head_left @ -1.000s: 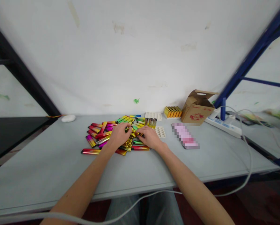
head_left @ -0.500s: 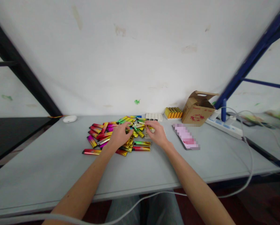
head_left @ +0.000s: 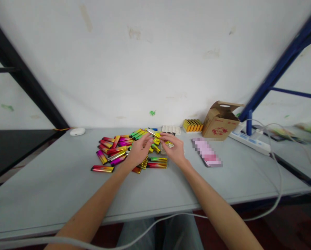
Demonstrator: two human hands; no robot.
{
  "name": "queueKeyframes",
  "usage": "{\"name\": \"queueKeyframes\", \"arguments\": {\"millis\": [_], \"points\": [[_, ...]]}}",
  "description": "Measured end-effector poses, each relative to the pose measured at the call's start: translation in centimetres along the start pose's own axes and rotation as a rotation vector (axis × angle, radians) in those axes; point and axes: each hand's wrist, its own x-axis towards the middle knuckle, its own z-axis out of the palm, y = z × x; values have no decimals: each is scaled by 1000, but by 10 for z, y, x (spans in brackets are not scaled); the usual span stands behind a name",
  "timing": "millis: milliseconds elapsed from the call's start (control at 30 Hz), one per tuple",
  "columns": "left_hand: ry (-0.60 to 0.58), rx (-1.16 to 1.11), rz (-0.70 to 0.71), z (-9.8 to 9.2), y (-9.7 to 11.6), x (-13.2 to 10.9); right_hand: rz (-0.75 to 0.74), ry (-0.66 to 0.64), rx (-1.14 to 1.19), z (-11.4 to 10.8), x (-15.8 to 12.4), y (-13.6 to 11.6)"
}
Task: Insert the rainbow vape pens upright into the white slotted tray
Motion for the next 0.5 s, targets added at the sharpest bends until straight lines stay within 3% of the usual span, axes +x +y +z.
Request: {"name": "queueKeyframes", "arguments": {"millis": [200, 500], "points": [[41, -462, -115, 12, 7, -2, -28, -24, -59, 5, -3, -6], [84, -485, -168, 9, 11, 0, -71, -117, -3, 7, -6, -14]]}}
